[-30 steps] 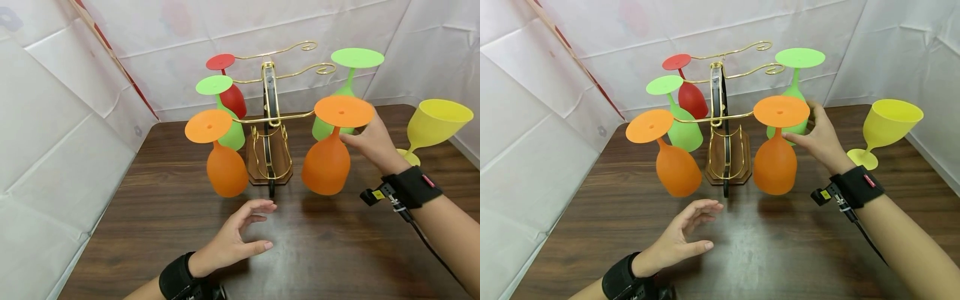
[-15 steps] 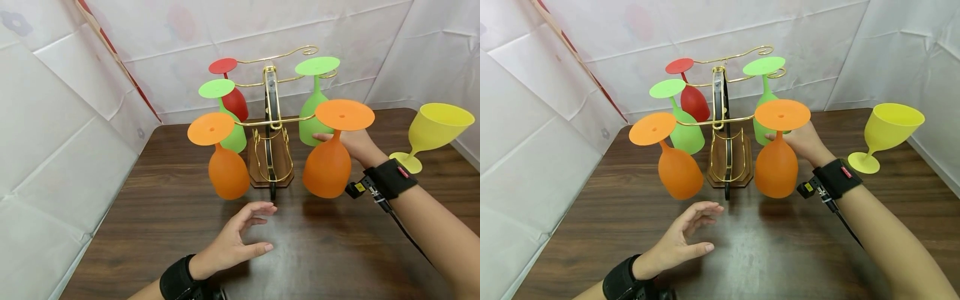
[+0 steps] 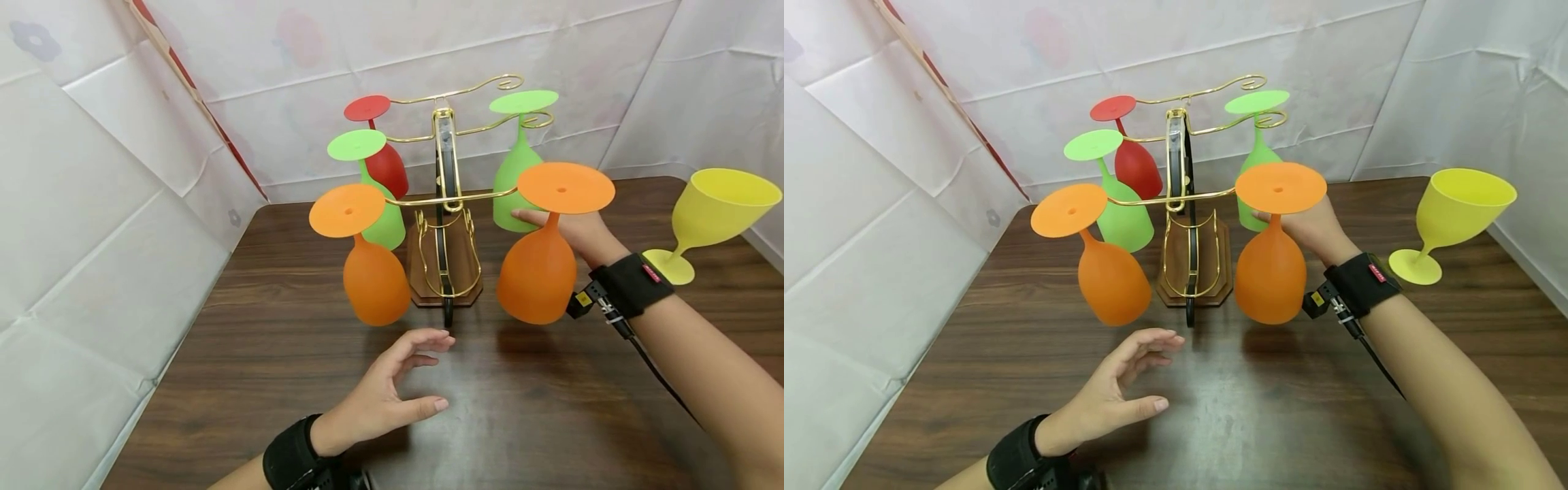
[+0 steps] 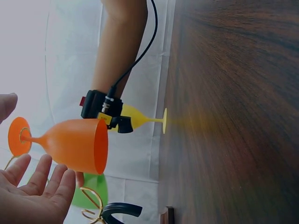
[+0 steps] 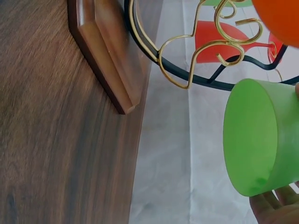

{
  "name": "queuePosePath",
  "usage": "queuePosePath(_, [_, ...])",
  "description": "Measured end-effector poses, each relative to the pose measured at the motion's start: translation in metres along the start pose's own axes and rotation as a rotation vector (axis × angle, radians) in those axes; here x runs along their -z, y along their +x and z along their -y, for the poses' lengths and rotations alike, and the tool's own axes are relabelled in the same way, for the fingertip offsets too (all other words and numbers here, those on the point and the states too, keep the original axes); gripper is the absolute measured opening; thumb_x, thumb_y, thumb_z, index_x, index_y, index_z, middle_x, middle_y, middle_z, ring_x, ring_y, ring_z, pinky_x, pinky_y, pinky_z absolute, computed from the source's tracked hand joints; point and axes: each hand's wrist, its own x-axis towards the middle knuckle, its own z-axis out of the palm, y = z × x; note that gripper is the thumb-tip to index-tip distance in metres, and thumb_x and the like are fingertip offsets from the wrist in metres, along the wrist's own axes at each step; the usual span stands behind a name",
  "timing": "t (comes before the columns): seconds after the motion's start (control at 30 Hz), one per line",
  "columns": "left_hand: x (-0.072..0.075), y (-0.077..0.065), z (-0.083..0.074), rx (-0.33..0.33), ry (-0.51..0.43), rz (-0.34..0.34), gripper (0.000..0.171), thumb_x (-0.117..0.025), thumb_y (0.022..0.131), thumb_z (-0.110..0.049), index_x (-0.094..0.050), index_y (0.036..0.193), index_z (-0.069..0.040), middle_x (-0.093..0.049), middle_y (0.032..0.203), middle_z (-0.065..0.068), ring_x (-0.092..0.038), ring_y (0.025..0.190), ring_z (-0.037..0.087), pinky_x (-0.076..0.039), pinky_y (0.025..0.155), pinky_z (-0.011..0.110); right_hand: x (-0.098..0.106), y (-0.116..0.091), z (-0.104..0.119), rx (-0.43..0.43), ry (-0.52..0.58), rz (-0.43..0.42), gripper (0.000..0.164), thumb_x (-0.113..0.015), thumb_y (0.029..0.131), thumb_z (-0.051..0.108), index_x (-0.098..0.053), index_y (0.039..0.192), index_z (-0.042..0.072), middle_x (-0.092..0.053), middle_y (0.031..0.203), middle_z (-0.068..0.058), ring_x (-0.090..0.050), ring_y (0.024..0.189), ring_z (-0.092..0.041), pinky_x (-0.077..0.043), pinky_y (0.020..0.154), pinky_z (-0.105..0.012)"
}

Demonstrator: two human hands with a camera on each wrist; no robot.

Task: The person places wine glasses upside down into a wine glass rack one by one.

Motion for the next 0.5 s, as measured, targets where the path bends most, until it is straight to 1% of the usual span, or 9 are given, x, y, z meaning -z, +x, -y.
queuePosePath(0.07, [0.0,0.0,0.0,-0.003,-0.001,0.002,0.062,-0.066,0.083,0.004,-0.039,0.138,-0.01,-0.048,0.134,0.01,-0.045,0.125,0.022,-0.042,0.101,0.037,0.002,-0.001,-0.002,0.001,0.0,-0.031,0.044,-0.065,0.089,0.028,-0.046,0.127,0.015,-0.052,0.111,0.004,-0.049,0.101,-0.012,-0.041,0.086,-0.028])
queuePosePath(0.17, [0.0,0.001,0.001,-0.01,0.002,0.005,0.062,-0.067,0.084,0.003,-0.039,0.138,-0.009,-0.048,0.134,0.011,-0.045,0.125,0.022,-0.042,0.101,0.038,0.003,0.0,-0.004,0.003,-0.039,-0.084,0.053,-0.069,0.086,0.031,-0.045,0.13,0.014,-0.052,0.112,0.006,-0.05,0.101,-0.01,-0.04,0.089,-0.032])
queuePosePath(0.23, [0.0,0.002,0.001,-0.014,0.006,0.006,0.062,-0.067,0.083,0.003,-0.039,0.138,-0.009,-0.049,0.134,0.011,-0.045,0.125,0.022,-0.042,0.101,0.038,0.004,-0.001,-0.006,0.01,-0.039,-0.104,0.056,-0.069,0.086,0.03,-0.043,0.133,0.014,-0.05,0.114,0.006,-0.049,0.103,-0.01,-0.039,0.092,-0.036])
queuePosePath(0.33, [0.0,0.002,0.001,-0.016,0.008,0.006,0.063,-0.067,0.083,0.004,-0.039,0.138,-0.009,-0.049,0.133,0.011,-0.045,0.125,0.022,-0.042,0.101,0.038,0.004,0.0,-0.01,0.047,-0.044,-0.112,0.058,-0.072,0.084,0.026,-0.044,0.134,0.014,-0.051,0.118,0.004,-0.048,0.107,-0.01,-0.037,0.096,-0.04])
queuePosePath(0.4, [0.0,0.002,0.002,-0.015,0.004,0.008,0.063,-0.067,0.083,0.005,-0.039,0.138,-0.008,-0.049,0.133,0.011,-0.045,0.125,0.022,-0.042,0.101,0.037,0.004,0.0,-0.012,0.088,-0.047,-0.109,0.058,-0.073,0.083,0.022,-0.046,0.134,0.014,-0.051,0.122,0.001,-0.046,0.11,-0.012,-0.035,0.099,-0.043])
queuePosePath(0.5, [0.0,0.003,0.002,-0.01,-0.004,0.01,0.063,-0.066,0.083,0.005,-0.039,0.138,-0.008,-0.048,0.134,0.011,-0.045,0.125,0.022,-0.042,0.101,0.038,0.003,0.0,-0.017,0.129,-0.042,-0.096,0.062,-0.075,0.081,0.018,-0.044,0.136,0.016,-0.048,0.129,-0.002,-0.043,0.116,-0.012,-0.03,0.104,-0.046])
